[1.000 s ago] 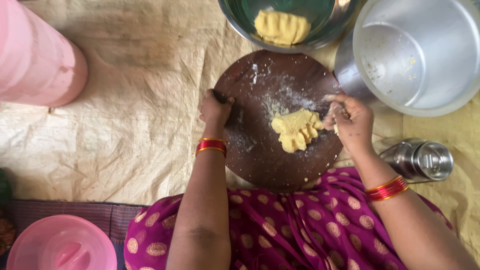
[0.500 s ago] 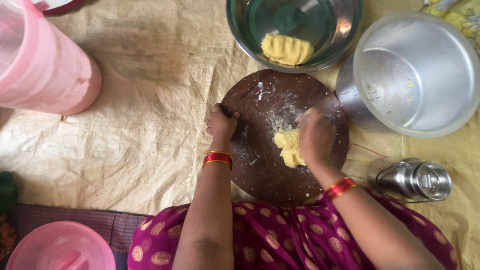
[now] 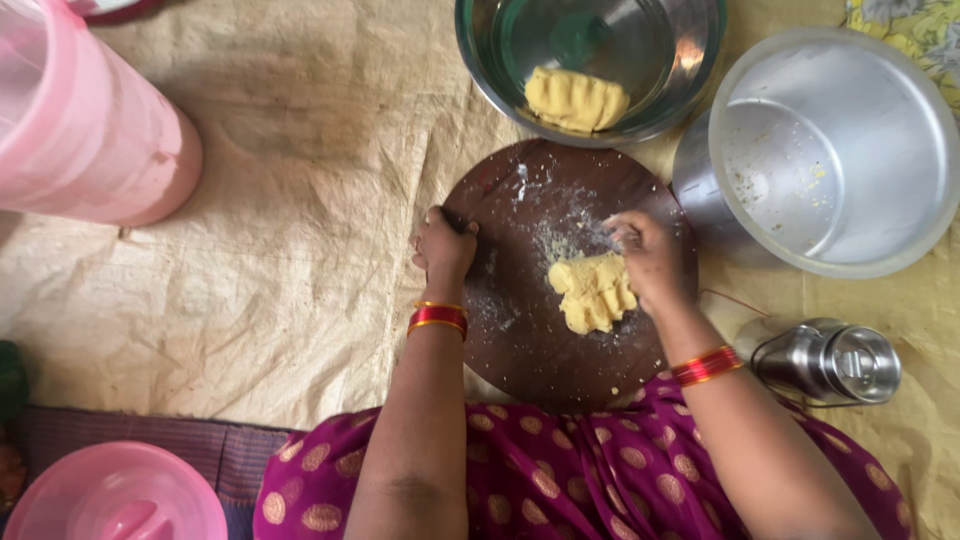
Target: The person kneads a yellow dough on a round wooden board using both hands. They repeatedly press, fold, and gather the dough, occasionally adding a small amount of liquid from a metal container to adjust consistency.
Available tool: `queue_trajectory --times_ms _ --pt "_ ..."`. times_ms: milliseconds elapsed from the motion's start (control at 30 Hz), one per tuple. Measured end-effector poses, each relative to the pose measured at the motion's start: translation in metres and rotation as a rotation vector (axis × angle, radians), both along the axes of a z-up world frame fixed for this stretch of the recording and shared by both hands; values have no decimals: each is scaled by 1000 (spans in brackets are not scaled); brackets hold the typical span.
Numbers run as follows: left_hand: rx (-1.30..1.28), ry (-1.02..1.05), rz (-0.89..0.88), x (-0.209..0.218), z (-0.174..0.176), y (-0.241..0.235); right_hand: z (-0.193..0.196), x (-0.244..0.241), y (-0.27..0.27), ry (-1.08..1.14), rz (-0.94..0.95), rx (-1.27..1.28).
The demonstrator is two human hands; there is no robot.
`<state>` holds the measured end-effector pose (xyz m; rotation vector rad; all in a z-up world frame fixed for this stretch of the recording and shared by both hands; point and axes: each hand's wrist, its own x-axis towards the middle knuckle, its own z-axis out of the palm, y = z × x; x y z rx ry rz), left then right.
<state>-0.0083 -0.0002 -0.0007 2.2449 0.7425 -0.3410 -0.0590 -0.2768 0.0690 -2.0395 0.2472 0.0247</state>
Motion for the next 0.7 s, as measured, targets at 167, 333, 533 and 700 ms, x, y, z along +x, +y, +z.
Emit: queue_trajectory --times_ms 167,333,533,700 --pt "-13 21 3 -2 2 1 17 -17 -8 194 -180 266" --pt "-4 13 -1 -2 1 2 18 -29 -14 268 -122 37" --pt "-16 41 1 -2 2 2 14 -81 -27 729 385 -365" --pt "-27 32 -3 -1 3 2 18 -137 -7 375 799 -779"
